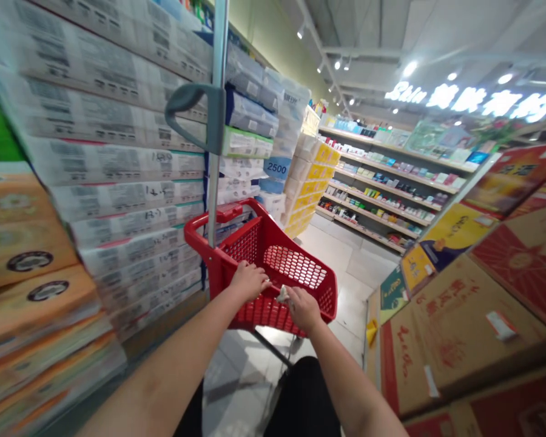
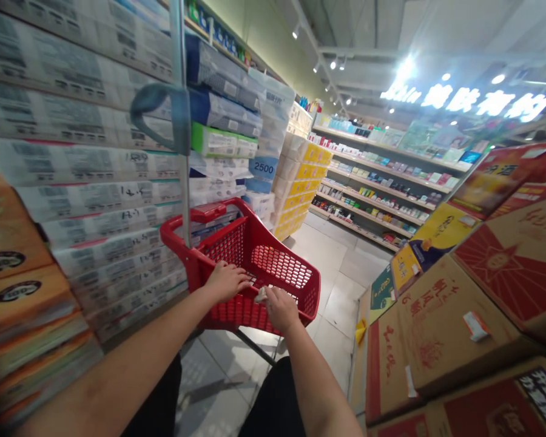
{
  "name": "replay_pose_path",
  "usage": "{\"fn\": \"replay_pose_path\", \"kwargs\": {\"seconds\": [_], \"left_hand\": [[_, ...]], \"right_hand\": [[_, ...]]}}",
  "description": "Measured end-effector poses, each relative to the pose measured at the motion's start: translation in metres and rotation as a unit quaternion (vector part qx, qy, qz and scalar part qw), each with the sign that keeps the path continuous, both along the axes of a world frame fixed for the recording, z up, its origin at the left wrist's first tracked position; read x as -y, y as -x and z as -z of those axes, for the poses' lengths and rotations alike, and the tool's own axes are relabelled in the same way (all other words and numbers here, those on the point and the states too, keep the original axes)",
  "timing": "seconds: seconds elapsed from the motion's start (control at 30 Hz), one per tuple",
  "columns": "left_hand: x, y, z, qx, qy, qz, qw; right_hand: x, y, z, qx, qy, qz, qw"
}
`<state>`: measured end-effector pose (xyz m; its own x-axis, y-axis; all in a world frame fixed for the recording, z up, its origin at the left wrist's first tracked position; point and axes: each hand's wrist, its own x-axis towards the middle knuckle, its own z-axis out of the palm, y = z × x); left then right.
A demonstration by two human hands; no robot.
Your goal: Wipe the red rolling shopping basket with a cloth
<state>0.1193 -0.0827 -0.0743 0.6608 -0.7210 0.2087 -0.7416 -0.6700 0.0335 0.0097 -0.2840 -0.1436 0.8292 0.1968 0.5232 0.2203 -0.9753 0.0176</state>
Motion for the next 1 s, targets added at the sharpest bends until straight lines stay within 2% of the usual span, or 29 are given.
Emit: {"fn": "replay_pose_path", "kwargs": {"seconds": [0.1, 0.23, 0.33, 0.43, 0.57, 0.63, 0.73, 0.83, 0.93, 1.0], "left_hand": [[0.028, 0.009, 0.0, 0.011, -0.023, -0.032, 0.999], [0.062, 0.016, 0.004, 0.029, -0.013, -0.062, 0.998], [0.081, 0.011, 0.003, 0.01, -0.03, -0.062, 0.998], [0.09, -0.004, -0.009, -0.044, -0.088, -0.043, 0.994], [0.088, -0.029, -0.029, -0.102, -0.182, 0.017, 0.978], [0.081, -0.038, -0.033, -0.089, -0.212, 0.046, 0.972], [0.068, -0.042, -0.029, -0.026, -0.19, 0.099, 0.976], [0.058, -0.038, -0.026, -0.014, -0.169, 0.123, 0.978], [0.054, -0.033, -0.029, -0.026, -0.172, 0.103, 0.979], [0.053, -0.031, -0.031, -0.032, -0.172, 0.093, 0.98]], "right_hand": [[0.015, -0.001, 0.003, 0.017, -0.048, 0.059, 0.997], [0.035, -0.01, -0.001, -0.006, -0.145, 0.118, 0.982], [0.054, -0.025, -0.011, -0.039, -0.19, 0.132, 0.972], [0.066, -0.042, -0.018, -0.043, -0.21, 0.157, 0.964], [0.055, -0.047, -0.008, -0.016, -0.231, 0.201, 0.952], [0.043, -0.041, 0.004, 0.027, -0.228, 0.185, 0.956], [0.027, -0.032, 0.015, 0.122, -0.212, 0.124, 0.962], [0.011, -0.034, 0.008, 0.113, -0.228, 0.099, 0.962], [-0.007, -0.039, -0.003, 0.064, -0.256, 0.083, 0.961], [-0.016, -0.038, -0.004, 0.072, -0.264, 0.089, 0.958]]}}
